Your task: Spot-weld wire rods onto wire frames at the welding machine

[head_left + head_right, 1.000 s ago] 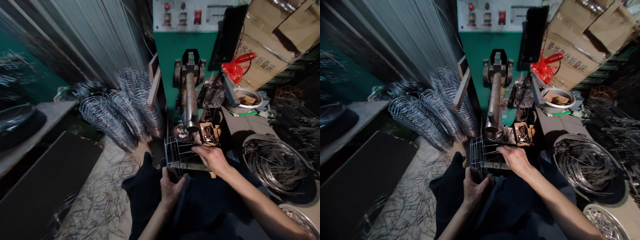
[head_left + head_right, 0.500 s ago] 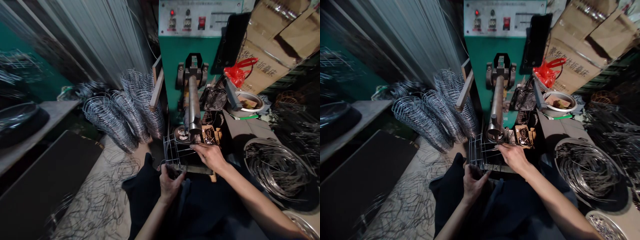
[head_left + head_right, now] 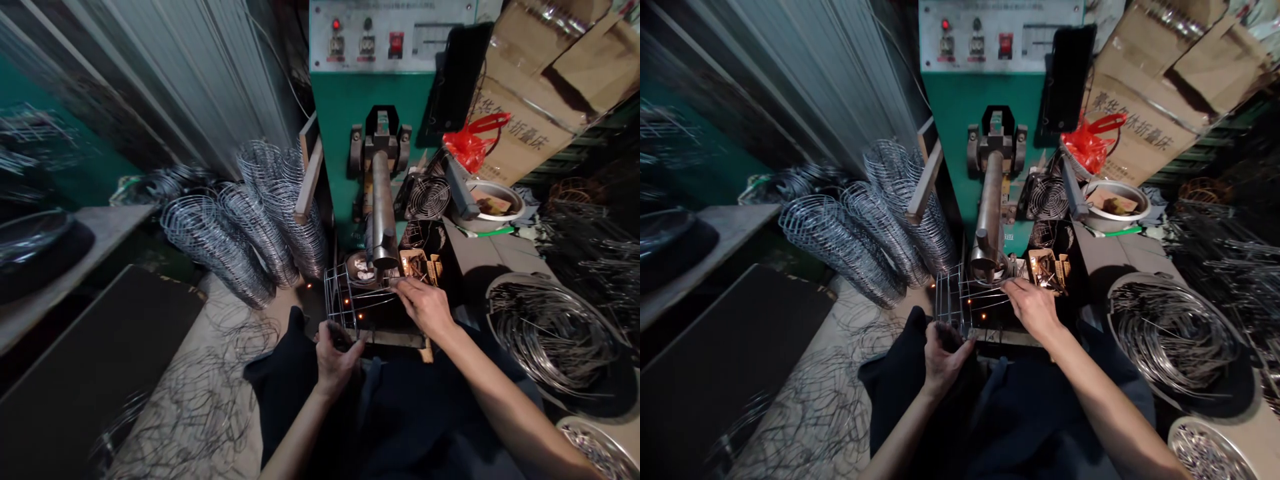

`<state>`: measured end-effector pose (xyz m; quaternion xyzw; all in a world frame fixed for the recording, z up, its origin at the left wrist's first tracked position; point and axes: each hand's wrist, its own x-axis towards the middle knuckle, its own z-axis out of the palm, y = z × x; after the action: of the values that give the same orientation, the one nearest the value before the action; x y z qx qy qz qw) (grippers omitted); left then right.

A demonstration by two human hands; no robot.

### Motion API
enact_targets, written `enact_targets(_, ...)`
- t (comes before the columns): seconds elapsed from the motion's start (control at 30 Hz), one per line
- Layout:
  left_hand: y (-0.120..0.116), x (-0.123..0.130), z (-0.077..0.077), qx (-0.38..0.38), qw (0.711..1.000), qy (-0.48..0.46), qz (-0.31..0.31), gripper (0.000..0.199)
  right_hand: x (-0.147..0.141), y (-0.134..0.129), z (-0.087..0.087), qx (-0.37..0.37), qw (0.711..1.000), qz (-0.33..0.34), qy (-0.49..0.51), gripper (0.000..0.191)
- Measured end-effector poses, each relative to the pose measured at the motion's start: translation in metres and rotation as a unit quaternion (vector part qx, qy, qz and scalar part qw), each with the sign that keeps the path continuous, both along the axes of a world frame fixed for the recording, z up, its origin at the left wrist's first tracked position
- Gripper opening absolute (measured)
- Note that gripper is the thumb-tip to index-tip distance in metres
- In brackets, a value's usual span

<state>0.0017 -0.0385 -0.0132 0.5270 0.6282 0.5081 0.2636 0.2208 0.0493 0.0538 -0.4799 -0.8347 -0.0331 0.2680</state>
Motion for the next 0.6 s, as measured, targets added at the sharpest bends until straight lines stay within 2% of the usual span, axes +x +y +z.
enact_targets(0.17,0.016,-0.005,0.0,0.005,1.0,-0.013,-0.003,0.046,-0.006,0.009,0.002,-0.007,1.0,0.003,0.013,0.026)
enact_targets(0.37,0.018,-0.008,-0.009,-0.014,0.999,-0.038,-0.028,0.047,0.0,0.014,0.003,0.015,0.998,0.017,0.056,0.023)
enact_targets(0.4,0.017,-0.01,-0.009,-0.018,0.998,-0.048,-0.028,0.053,0.005,0.009,0.001,0.024,0.997,0.03,0.071,0.023)
enact_targets(0.47,0.014,-0.014,-0.006,-0.012,0.998,-0.06,-0.03,0.079,0.018,-0.01,-0.005,0.044,0.992,0.042,0.108,0.022)
enact_targets(0.53,0.006,-0.023,0.0,0.009,0.998,-0.051,-0.025,0.101,0.031,-0.033,-0.017,0.053,0.99,0.018,0.128,0.02)
enact_targets(0.57,0.001,-0.028,0.004,0.022,0.999,-0.038,-0.017,0.099,0.036,-0.041,-0.025,0.05,0.991,-0.005,0.125,0.023)
enact_targets(0.6,-0.005,-0.034,0.007,0.038,0.999,-0.022,-0.001,0.088,0.038,-0.046,-0.033,0.023,0.994,-0.004,0.11,0.029)
